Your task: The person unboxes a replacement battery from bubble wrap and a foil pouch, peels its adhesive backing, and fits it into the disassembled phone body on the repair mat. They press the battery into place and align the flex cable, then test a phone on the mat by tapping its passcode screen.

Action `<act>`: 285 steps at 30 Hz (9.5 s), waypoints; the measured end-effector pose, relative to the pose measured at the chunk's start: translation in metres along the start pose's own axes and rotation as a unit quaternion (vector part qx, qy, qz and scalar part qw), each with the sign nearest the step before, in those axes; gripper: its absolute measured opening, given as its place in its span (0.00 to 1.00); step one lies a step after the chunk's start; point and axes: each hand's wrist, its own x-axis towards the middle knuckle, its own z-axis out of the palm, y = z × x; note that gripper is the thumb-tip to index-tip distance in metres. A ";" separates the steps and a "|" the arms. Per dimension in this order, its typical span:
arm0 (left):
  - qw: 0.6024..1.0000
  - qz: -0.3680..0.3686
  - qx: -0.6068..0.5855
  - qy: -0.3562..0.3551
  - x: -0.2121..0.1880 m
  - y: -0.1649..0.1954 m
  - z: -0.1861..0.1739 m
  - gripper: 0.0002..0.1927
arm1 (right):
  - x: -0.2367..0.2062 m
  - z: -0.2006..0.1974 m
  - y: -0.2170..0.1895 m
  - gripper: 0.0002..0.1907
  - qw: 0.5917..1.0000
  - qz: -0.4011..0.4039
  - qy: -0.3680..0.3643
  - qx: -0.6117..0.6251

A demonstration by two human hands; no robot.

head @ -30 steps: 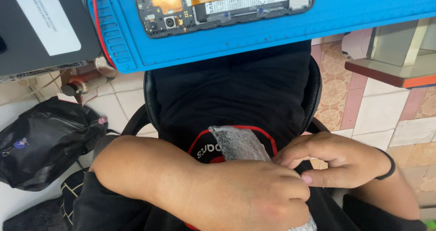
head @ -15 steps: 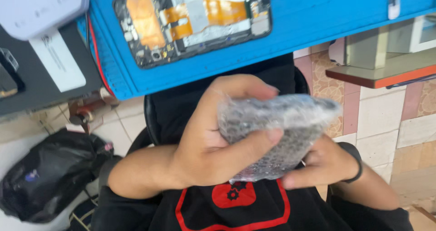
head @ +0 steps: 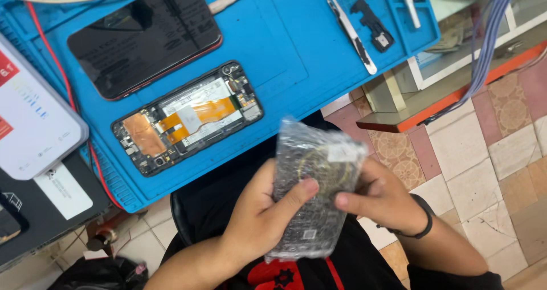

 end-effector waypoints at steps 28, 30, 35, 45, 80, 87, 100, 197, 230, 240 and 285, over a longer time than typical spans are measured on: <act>0.973 0.009 0.186 -0.139 0.019 -0.007 -0.014 0.32 | -0.003 -0.057 -0.023 0.11 0.988 -0.081 -0.092 0.098; 0.984 0.002 0.147 -0.100 0.022 -0.016 -0.012 0.42 | -0.003 -0.055 -0.019 0.10 0.987 -0.061 -0.056 0.141; 0.905 0.197 0.366 -0.091 0.020 -0.022 -0.009 0.48 | 0.000 -0.037 -0.024 0.10 0.993 -0.095 0.022 -0.066; 0.979 -0.091 -0.014 -0.183 0.024 -0.046 -0.021 0.36 | 0.019 -0.006 -0.052 0.09 0.931 -0.178 0.088 -0.305; 0.969 -0.106 -0.211 -0.075 0.022 -0.078 -0.058 0.31 | -0.028 0.019 0.033 0.09 0.980 0.014 -0.057 -0.187; 0.976 -0.098 -0.153 -0.123 0.028 -0.080 -0.046 0.29 | -0.025 0.021 0.035 0.23 0.999 0.022 0.022 0.009; 0.978 -0.088 -0.164 -0.095 0.037 -0.083 -0.039 0.32 | -0.031 0.017 0.032 0.26 0.986 0.059 0.127 -0.092; 0.983 0.015 0.014 -0.180 0.047 -0.042 -0.020 0.09 | -0.048 -0.042 -0.026 0.16 0.885 -0.187 0.396 -0.155; 0.996 0.049 0.007 -0.070 0.036 -0.052 -0.003 0.07 | -0.023 -0.018 -0.045 0.33 0.945 -0.150 0.252 0.147; 0.998 0.035 -0.043 -0.024 0.034 -0.042 0.012 0.08 | -0.029 -0.019 -0.047 0.37 0.945 -0.173 0.271 0.053; 0.990 -0.026 -0.045 -0.129 0.044 -0.048 0.002 0.05 | -0.061 -0.038 -0.026 0.35 0.929 -0.186 0.266 0.178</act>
